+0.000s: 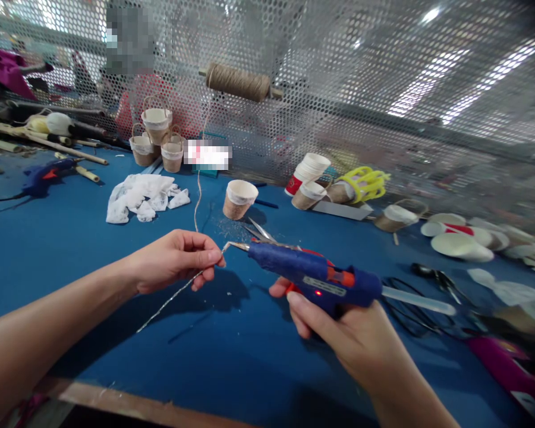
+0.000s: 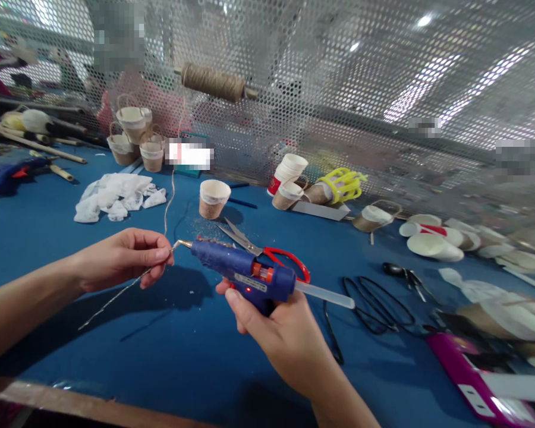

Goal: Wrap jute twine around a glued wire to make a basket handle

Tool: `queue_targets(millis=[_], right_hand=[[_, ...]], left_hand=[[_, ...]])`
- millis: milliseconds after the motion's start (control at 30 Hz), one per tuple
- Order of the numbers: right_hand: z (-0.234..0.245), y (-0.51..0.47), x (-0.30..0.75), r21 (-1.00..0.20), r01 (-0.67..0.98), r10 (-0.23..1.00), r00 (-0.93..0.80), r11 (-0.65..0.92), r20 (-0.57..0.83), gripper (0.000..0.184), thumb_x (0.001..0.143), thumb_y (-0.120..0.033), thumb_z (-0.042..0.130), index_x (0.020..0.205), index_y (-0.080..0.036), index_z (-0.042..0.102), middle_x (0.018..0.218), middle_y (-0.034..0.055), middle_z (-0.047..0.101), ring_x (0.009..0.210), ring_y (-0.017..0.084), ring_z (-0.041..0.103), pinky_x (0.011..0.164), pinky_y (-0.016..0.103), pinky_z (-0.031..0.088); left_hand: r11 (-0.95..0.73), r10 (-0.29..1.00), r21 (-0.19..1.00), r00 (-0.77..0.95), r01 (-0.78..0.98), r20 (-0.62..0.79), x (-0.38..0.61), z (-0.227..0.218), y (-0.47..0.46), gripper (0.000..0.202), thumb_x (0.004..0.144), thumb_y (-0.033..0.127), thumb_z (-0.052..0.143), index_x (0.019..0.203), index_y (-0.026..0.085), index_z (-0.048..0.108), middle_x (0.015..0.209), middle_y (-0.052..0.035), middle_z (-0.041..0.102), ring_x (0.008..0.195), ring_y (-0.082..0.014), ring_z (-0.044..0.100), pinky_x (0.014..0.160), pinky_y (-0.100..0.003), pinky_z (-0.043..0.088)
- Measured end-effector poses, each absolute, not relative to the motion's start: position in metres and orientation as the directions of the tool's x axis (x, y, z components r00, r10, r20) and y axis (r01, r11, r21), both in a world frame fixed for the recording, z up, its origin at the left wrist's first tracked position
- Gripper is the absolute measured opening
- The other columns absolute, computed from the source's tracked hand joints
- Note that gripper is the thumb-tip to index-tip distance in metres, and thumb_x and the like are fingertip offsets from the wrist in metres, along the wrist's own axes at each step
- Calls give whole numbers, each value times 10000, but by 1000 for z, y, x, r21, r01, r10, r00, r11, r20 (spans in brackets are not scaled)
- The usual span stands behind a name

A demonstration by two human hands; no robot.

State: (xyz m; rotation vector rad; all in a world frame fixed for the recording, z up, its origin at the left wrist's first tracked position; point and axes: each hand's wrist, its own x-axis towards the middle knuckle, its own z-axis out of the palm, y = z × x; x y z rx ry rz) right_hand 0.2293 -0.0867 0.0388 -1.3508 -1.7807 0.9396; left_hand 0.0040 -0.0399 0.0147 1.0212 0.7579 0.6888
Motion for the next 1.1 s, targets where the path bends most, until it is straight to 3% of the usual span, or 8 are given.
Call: queue_targets(millis=[333, 433, 500, 600, 667, 800, 1100], right_hand=[[36, -85, 232, -875, 455, 973, -222, 167, 70, 157, 789, -296, 519, 820, -153, 573, 671, 27, 597, 434, 65, 460, 434, 210, 428], [35, -79, 238, -861, 472, 960, -272, 190, 63, 179, 785, -327, 522, 816, -157, 567, 600, 12, 583, 416, 74, 460, 419, 215, 422], [35, -74, 244, -837, 514, 954, -298, 190, 34, 205, 773, -357, 532, 815, -160, 568, 537, -6, 564, 402, 84, 464, 422, 224, 428], [37, -68, 251, -728, 671, 955, -284, 137, -82, 228, 738, -398, 562, 681, -177, 553, 445, -34, 509, 407, 99, 481, 433, 221, 424], [38, -66, 255, -639, 759, 932, -309, 121, -190, 278, 729, -410, 561, 575, -185, 513, 420, -37, 491, 402, 99, 474, 420, 214, 402], [38, -64, 258, -573, 808, 877, -365, 132, -312, 348, 756, -400, 516, 485, -187, 466, 401, -41, 446, 372, 83, 415, 369, 204, 329], [38, -63, 256, -536, 831, 873, -364, 147, -326, 233, 755, -383, 512, 680, -181, 600, 414, -46, 485, 387, 99, 432, 402, 218, 327]], left_hand=[[358, 797, 919, 568, -167, -207, 3, 13, -39, 164, 737, 269, 582, 704, 110, 567, 524, 21, 540, 437, -51, 466, 454, -183, 339], [226, 852, 974, 485, -1, -197, 2, 13, -36, 176, 743, 292, 561, 702, 121, 553, 540, 27, 534, 451, -48, 451, 469, -184, 344], [46, 913, 976, 387, 213, -128, -1, 12, -31, 190, 745, 309, 549, 690, 127, 547, 556, 24, 537, 468, -53, 445, 476, -188, 343], [-192, 960, 819, 277, 541, 42, -7, 6, -24, 201, 753, 321, 515, 708, 131, 564, 575, 13, 546, 499, -75, 454, 485, -202, 343], [-265, 956, 710, 271, 652, 109, -9, 3, -21, 209, 762, 319, 494, 724, 131, 577, 584, 5, 560, 507, -83, 460, 491, -206, 347], [-325, 939, 641, 319, 695, 131, -9, -1, -21, 217, 768, 313, 478, 729, 131, 589, 574, 4, 574, 489, -77, 449, 481, -194, 345], [-432, 897, 550, 403, 715, 181, -4, -2, -23, 217, 769, 298, 487, 730, 130, 619, 585, 2, 600, 491, -77, 470, 490, -185, 343]])
